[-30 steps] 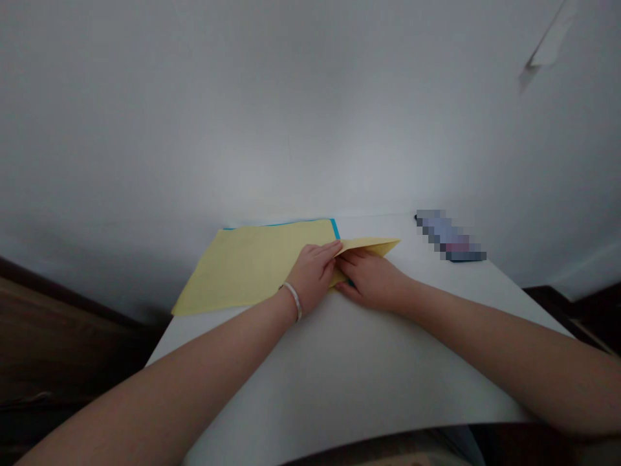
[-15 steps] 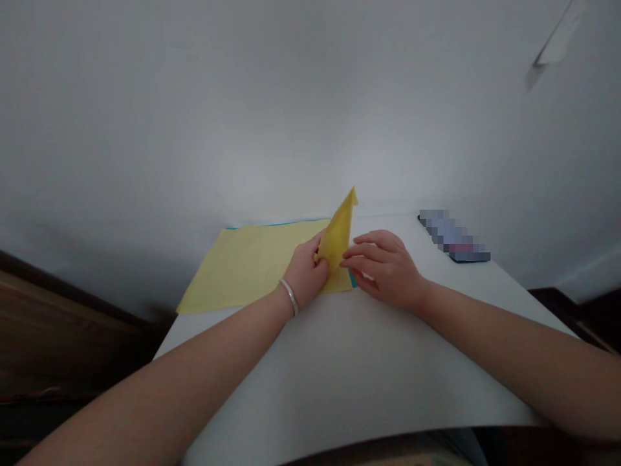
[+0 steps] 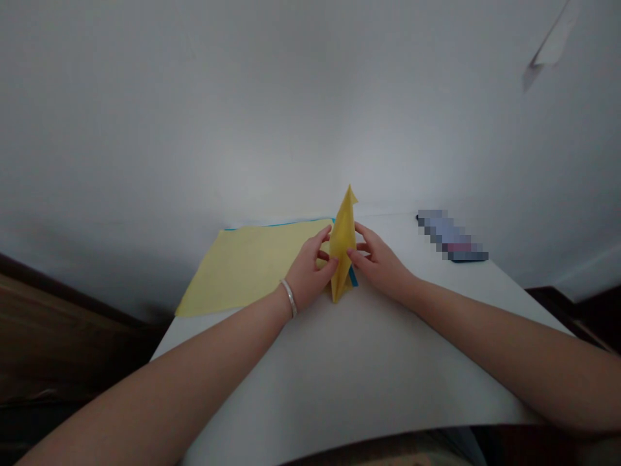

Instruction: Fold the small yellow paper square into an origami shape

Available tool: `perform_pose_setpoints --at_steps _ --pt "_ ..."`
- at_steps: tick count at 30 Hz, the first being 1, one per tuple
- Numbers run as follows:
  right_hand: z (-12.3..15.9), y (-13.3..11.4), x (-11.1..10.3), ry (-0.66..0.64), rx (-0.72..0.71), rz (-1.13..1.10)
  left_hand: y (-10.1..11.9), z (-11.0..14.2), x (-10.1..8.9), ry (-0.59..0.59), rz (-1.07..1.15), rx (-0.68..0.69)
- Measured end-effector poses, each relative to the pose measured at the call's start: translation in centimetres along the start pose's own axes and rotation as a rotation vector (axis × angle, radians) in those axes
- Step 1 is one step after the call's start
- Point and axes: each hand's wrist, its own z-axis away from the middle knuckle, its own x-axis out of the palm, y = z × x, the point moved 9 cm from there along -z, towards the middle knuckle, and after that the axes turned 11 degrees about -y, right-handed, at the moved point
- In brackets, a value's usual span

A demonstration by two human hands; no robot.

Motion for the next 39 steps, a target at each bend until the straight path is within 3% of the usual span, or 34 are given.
perform_pose_setpoints --at_steps 6,13,19,26,32,39 --pt "0.2 -0.3 -0.1 0.008 -0.004 0.021 -0.7 -0.2 0.0 -0.006 -0.013 -0.018" --pt "0.7 -0.9 -0.5 0.016 0.035 0.298 0.6 -0.8 -0.4 0.019 -0.088 0.088" --pt "0.8 -0.5 -0.8 0.026 0.071 0.389 -0.2 -0.9 -0.2 -0.042 -0.184 -0.085" --pt "0.6 -0.5 -1.5 0.085 0.06 0.471 -0.3 -0.9 0.0 -0.072 -0.202 -0.088" --pt "0.7 0.0 -1.6 0.031 0.133 0.534 -0.7 -1.0 0.0 -0.125 -0.221 -0.093" --pt "0.8 1.0 -1.2 -0.09 0.191 0.714 -0.3 -0.8 -0.2 -0.145 -0.491 -0.03"
